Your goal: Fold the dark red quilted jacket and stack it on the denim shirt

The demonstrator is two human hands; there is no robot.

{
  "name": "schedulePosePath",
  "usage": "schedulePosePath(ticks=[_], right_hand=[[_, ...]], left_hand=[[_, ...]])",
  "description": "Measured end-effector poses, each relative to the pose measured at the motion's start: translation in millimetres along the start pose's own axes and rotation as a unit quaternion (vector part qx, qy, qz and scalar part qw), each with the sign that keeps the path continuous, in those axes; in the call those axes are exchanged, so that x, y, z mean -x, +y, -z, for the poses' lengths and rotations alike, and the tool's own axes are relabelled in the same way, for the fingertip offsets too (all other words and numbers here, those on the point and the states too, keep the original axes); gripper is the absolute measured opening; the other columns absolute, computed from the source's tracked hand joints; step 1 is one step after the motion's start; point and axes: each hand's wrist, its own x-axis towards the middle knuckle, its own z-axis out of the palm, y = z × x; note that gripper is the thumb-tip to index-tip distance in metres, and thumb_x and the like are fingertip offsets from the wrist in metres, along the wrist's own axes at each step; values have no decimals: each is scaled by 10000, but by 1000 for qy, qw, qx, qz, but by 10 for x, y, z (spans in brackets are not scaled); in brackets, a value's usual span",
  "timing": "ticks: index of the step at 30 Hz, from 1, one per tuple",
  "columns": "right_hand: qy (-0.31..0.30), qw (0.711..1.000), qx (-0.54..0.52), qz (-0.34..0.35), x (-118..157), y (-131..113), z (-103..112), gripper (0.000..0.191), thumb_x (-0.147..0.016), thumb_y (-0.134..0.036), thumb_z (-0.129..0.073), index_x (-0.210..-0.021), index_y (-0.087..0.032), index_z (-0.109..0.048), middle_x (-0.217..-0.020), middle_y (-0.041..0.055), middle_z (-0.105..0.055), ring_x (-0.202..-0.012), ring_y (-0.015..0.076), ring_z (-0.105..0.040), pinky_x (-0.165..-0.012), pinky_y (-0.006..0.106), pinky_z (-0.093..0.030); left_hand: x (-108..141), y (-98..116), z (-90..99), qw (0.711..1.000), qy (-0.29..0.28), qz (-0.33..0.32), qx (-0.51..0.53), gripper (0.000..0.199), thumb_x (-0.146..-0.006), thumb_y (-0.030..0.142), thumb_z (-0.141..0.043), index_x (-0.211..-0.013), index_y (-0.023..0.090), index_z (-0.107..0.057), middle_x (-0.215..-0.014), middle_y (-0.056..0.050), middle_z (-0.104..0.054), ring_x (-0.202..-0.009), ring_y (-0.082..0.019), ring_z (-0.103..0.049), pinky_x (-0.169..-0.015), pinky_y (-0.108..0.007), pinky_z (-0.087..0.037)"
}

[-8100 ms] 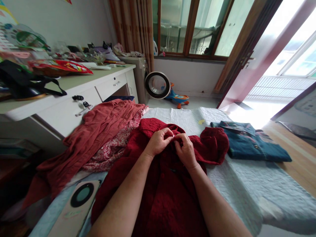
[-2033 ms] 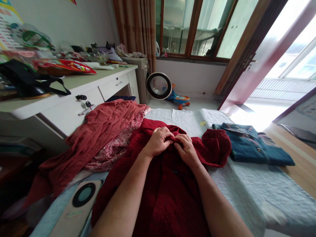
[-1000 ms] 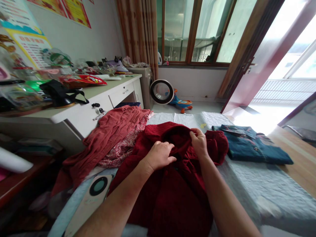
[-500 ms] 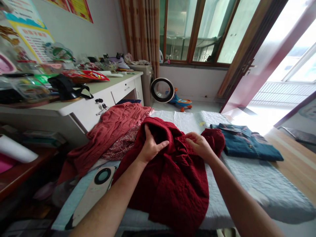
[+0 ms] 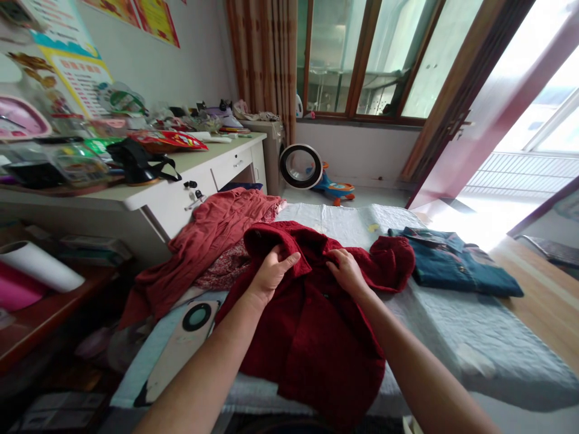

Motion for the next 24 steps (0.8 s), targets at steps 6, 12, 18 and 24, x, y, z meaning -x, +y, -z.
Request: schedulePosePath(ticks=[6,12,18,24], right_hand=[[48,992,-98,-55,31,-65,246,203,-851,-321,-521,-900,-207,-682,-855,28,-683,-801,191,-609,-768,304,-465],[69,971,-183,-141,153,95,751,273,-863,-449,-498,-862,-209,-627,-640,-21,-583,-561,142,-506,-540,251,-407],[-24,996,-53,-74,230,122,924,226,-844,-355,-513,-824,-192,-669,-828,38,-678,-775,194,-611,-749,311,-467],[-74,997,-15,35,168,-409,787,386,-840,-397,-621,-1187,-230,-598,-1182,76,-629,-1089,233,-577,-965,380,-423]], left_hand=[[4,44,12,993,24,-92,-71,424,-695,209,-705,-1108,136,-641,-1128,-70,-705,-1075,-241,-632,-1021,-390,-446],[103,77,268,999,-10,-42,-22,451,-676,220,-650,-1119,142,-676,-984,-50,-749,-976,-263,-672,-919,-409,-519],[297,145,243,985,-103,-48,-129,437,-696,178,-630,-1128,160,-693,-1161,-57,-706,-1143,-268,-607,-1064,-404,-419],[369,184,179,970,-151,-42,-185,352,-846,334,-568,-1132,161,-681,-1161,-72,-700,-1147,-253,-603,-1058,-391,-418]])
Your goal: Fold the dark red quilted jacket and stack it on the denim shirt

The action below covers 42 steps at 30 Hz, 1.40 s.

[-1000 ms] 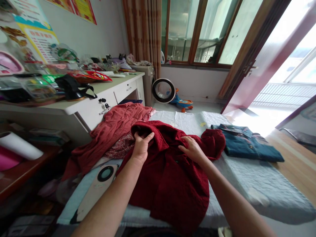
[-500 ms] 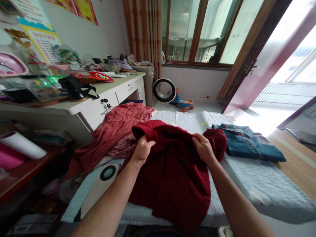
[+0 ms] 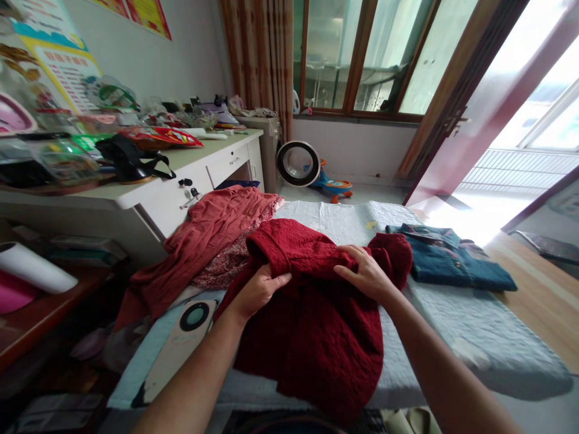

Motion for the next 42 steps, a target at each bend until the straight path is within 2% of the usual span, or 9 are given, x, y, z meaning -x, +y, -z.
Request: schedulePosePath(ticks=[3,6,8,13,19,25,33,39,42], right_hand=[[-61,998,17,24,-84,-156,-107,346,-799,-335,-678,-1118,-215,-615,-1099,72,-662,-995,227,-612,-881,354,-452],[-96,994,48,12,-97,-217,-165,99,-817,-261,-642,-885,-197,-611,-806,24,-659,-722,175,-602,-674,280,-431],[-73,995,62,-3,-61,-243,-180,69,-827,-242,-622,-844,-198,-572,-733,6,-625,-645,156,-564,-609,260,-384],[-71,996,49,38,101,-346,-234,31,-842,-206,-569,-851,-205,-539,-732,-1,-597,-630,141,-529,-596,247,-356],[-198,974,-25,110,281,-559,-306,162,-836,-163,-543,-976,-181,-625,-928,58,-667,-819,171,-604,-762,269,-444],[-387,908,-124,102,-18,-557,-31,232,-849,-197,-528,-1014,-195,-691,-925,20,-706,-801,150,-636,-747,251,-476],[-131,990,-10,54,-986,-372,-247,328,-798,-126,-539,-1086,-206,-674,-993,53,-679,-874,170,-608,-820,303,-476],[-152,973,115,132,-1561,-352,-843,723,-742,19,-489,-1398,-284,-483,-1442,96,-412,-1271,259,-410,-1037,414,-369],[-196,959,154,135,-1705,-319,-981,571,-763,-29,-531,-1277,-268,-600,-1490,76,-366,-1324,291,-342,-1035,433,-358]], left_hand=[[10,-37,11,994,44,-18,-94,322,-850,368,-571,-1060,155,-690,-1045,-82,-721,-1093,-249,-617,-1011,-385,-440],[81,-35,38,937,203,5,-283,244,-789,411,-645,-804,171,-685,-814,-78,-700,-967,-266,-638,-906,-369,-458],[159,-2,29,913,216,71,-338,367,-805,485,-615,-603,179,-609,-627,-58,-628,-773,-246,-644,-758,-332,-464],[294,85,-226,986,31,158,-39,439,-890,548,-480,-836,154,-665,-777,-60,-702,-639,-158,-628,-594,-255,-446],[219,34,-649,969,120,94,195,576,-795,377,-708,-1288,191,-475,-1314,-115,-600,-1203,-255,-565,-1010,-376,-452],[231,-231,-777,965,231,81,97,586,-796,187,-595,-1350,168,-406,-1360,-113,-564,-1293,-258,-492,-1123,-418,-350],[485,-278,-848,983,170,68,-27,671,-761,98,-468,-1419,151,-348,-1493,-106,-418,-1422,-220,-319,-1215,-376,-155],[525,-300,-799,984,140,99,-44,720,-735,69,-430,-1445,109,-322,-1491,-121,-422,-1426,-215,-314,-1219,-369,-154],[555,-270,-724,982,141,113,-56,685,-746,73,-441,-1426,111,-368,-1459,-126,-465,-1391,-225,-373,-1211,-388,-182]])
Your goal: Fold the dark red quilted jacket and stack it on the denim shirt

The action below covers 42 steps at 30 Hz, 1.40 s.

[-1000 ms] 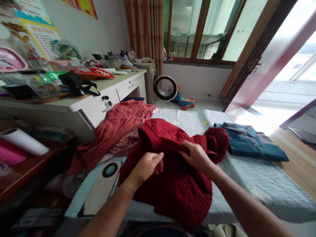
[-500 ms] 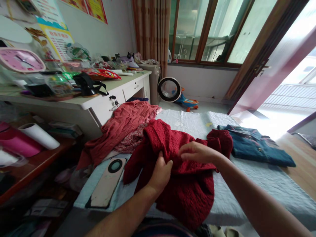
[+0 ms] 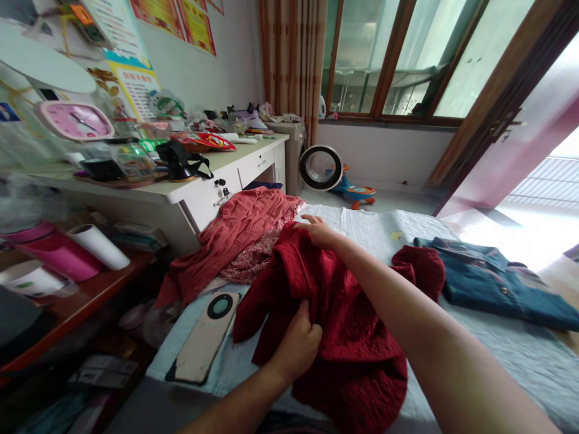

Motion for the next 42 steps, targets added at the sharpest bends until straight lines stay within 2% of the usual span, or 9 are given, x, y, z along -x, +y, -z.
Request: schedulePosePath(ticks=[6,13,17,19,24,28,32,36,42], right_hand=[[-51,999,5,-2,165,149,74,225,-777,-94,-532,-906,-176,-697,-1017,66,-690,-950,205,-594,-845,292,-429],[87,991,-18,-96,1006,489,629,147,-788,-163,-507,-812,-187,-651,-817,46,-685,-760,174,-587,-689,266,-399],[-113,980,-156,-49,1345,593,836,137,-777,-261,-549,-696,-198,-641,-660,-2,-643,-629,143,-560,-600,247,-415],[-150,969,-186,-56,1351,609,826,152,-792,-283,-546,-747,-193,-661,-690,8,-660,-640,151,-582,-612,261,-450],[85,990,-109,-12,936,542,596,614,-727,-143,-550,-1339,-168,-506,-1239,142,-582,-1078,245,-582,-914,407,-475],[50,994,-62,68,493,397,431,809,-642,-28,-502,-1426,-214,-430,-1482,121,-368,-1355,272,-359,-1098,462,-330],[-52,996,18,75,263,284,336,446,-664,-42,-537,-1045,-220,-685,-1371,77,-508,-1266,284,-446,-1047,420,-371],[-66,995,74,33,348,357,272,243,-667,-60,-555,-842,-188,-665,-1015,102,-674,-970,248,-599,-827,308,-441],[78,991,10,-104,948,809,383,310,-706,-144,-524,-1004,-178,-603,-795,49,-676,-702,193,-587,-634,269,-393]], left_hand=[[50,89,272,998,-48,-34,28,632,-827,226,-578,-1431,209,-394,-1432,-65,-519,-1312,-239,-484,-1152,-421,-323],[-61,69,804,984,-31,-71,-160,588,-753,194,-631,-1333,225,-544,-1300,-64,-635,-1195,-251,-587,-1072,-384,-402],[-149,12,1072,964,34,-61,-258,376,-780,234,-587,-1149,215,-657,-1145,-68,-707,-1060,-261,-646,-947,-373,-465],[-143,-20,1112,959,28,-50,-277,311,-790,257,-581,-1084,217,-677,-1087,-67,-720,-1003,-259,-658,-891,-355,-477],[-7,-122,1031,944,-10,-53,-326,281,-793,181,-530,-1040,215,-660,-1084,-75,-692,-1016,-244,-634,-899,-333,-448],[84,-183,989,931,-33,-47,-360,358,-748,82,-473,-1037,226,-629,-1070,-63,-661,-1042,-224,-602,-909,-320,-434],[112,-202,991,922,-46,-35,-382,408,-710,36,-446,-1033,222,-610,-1051,-55,-645,-1038,-217,-597,-908,-314,-427],[105,-234,982,922,-41,-36,-384,424,-715,41,-466,-1068,224,-611,-1091,-65,-649,-1047,-227,-603,-910,-321,-425],[38,-154,1041,943,1,-68,-326,376,-723,65,-463,-1015,223,-641,-1008,-42,-663,-978,-214,-618,-860,-311,-441]])
